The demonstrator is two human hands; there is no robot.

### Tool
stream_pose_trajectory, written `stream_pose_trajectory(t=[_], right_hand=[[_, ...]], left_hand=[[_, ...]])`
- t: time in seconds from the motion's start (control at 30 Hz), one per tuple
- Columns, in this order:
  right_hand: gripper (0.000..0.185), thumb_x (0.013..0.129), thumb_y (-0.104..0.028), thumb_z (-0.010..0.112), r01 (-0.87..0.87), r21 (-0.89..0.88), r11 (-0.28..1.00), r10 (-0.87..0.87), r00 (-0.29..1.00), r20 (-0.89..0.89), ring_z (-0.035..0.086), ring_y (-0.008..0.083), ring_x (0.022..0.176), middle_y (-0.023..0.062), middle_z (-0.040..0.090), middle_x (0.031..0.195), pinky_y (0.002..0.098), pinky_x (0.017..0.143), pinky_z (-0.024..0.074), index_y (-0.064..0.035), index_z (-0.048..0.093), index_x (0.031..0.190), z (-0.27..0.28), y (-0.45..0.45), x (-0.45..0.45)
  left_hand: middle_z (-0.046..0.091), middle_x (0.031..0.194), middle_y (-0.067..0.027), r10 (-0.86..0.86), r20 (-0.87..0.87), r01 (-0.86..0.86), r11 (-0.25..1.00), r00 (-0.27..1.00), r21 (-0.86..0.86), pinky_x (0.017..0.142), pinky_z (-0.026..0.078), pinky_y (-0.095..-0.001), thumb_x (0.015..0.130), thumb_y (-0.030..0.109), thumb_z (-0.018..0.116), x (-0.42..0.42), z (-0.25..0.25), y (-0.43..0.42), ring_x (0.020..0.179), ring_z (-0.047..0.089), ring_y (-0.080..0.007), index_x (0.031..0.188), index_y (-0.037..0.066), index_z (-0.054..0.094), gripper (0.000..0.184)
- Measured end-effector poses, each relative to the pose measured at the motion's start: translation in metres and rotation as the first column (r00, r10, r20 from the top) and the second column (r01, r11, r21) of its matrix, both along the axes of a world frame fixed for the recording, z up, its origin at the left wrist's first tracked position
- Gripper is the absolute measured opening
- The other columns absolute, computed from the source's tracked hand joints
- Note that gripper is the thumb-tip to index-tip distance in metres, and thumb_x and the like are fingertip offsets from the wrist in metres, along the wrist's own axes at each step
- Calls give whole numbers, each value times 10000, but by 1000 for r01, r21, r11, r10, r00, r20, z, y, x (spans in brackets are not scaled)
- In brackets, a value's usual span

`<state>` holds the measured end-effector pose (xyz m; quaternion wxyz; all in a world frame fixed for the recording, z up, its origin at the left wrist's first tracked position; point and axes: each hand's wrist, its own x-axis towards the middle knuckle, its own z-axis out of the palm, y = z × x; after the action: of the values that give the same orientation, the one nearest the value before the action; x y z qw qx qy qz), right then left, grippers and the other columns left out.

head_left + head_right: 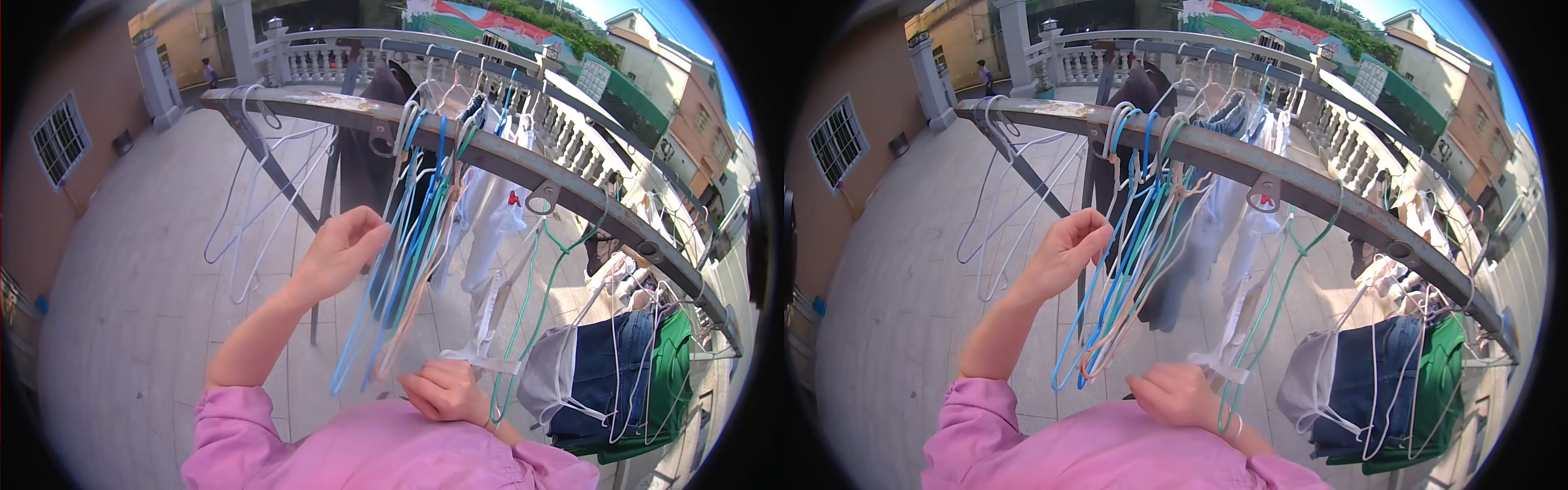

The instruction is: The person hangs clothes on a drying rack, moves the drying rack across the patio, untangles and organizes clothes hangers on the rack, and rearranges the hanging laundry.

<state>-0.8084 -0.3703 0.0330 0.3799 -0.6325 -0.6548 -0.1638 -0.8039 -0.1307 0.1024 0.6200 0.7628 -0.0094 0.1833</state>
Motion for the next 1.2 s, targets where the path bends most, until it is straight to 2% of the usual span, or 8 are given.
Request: stream_pose_trajectory(t=[0.1, 0.2, 0.3, 0.4, 0.6, 0.8, 0.97, 1.2], right_hand=[[183, 624, -15, 651, 15, 10, 1000, -15, 1000, -3, 485, 180, 473, 34, 450, 570, 303, 402, 370, -22, 602, 801, 0, -1, 2], [186, 622, -11, 652, 25, 7, 1000, -25, 1000, -3, 492, 183, 474, 36, 461, 571, 304, 402, 373, -25, 603, 801, -2, -3, 3], [189, 622, -12, 655, 32, 6, 999, -32, 999, -19, 499, 186, 476, 39, 473, 575, 305, 402, 375, -28, 604, 803, -3, -4, 4], [189, 625, -15, 658, 36, -6, 999, -36, 999, -25, 505, 187, 478, 40, 482, 578, 307, 403, 377, -29, 606, 807, -5, -5, 4], [182, 633, -20, 659, 27, -4, 1000, -27, 999, -25, 508, 185, 480, 38, 482, 580, 307, 404, 380, -35, 605, 806, -7, -2, 6], [178, 627, -6, 663, 13, -9, 1000, -13, 1000, -25, 502, 182, 474, 38, 482, 572, 300, 404, 372, -29, 612, 796, -8, 2, 6], [173, 632, -26, 654, 14, -42, 999, -16, 999, -39, 513, 187, 491, 40, 491, 584, 311, 418, 393, -36, 602, 798, -10, 3, 7], [179, 630, -11, 643, 11, -37, 999, -12, 1000, -23, 511, 186, 489, 39, 490, 580, 312, 421, 396, -35, 612, 806, -12, 6, 7]], left_hand=[[551, 655, 0, 71, 74, -79, 991, 995, 110, 532, 381, -216, 879, 158, 560, 2, -1, -2, 581, 463, -49, 823, -4, 548, 172], [463, 653, 47, 188, 123, -214, 942, 974, 259, 546, 336, -175, 903, 126, 531, -10, 10, -8, 605, 415, -14, 811, 30, 526, 133], [428, 628, 58, 247, 220, -293, 932, 944, 211, 525, 299, -177, 905, 111, 515, -13, 11, -3, 590, 374, -6, 790, 23, 521, 145], [418, 619, 63, 247, 246, -295, 938, 937, 182, 502, 268, -181, 907, 108, 505, -20, 17, -3, 572, 346, -2, 791, 25, 524, 144], [443, 580, 54, 192, 219, -234, 955, 957, 184, 468, 276, -194, 894, 103, 527, -36, 30, -5, 530, 358, -8, 800, 14, 543, 131], [393, 564, 81, 150, 250, -142, 989, 956, -51, 448, 215, -183, 915, 118, 496, -52, 50, 8, 494, 292, 5, 788, 23, 537, 164], [379, 560, 80, 298, 233, -289, 955, 926, -73, 441, 193, -185, 922, 145, 483, -63, 56, 26, 489, 278, 8, 761, 39, 537, 199], [393, 550, 63, 467, 222, -494, 865, 856, 84, 450, 237, -217, 903, 187, 510, -34, 32, 76, 488, 317, -18, 754, 31, 559, 221]])
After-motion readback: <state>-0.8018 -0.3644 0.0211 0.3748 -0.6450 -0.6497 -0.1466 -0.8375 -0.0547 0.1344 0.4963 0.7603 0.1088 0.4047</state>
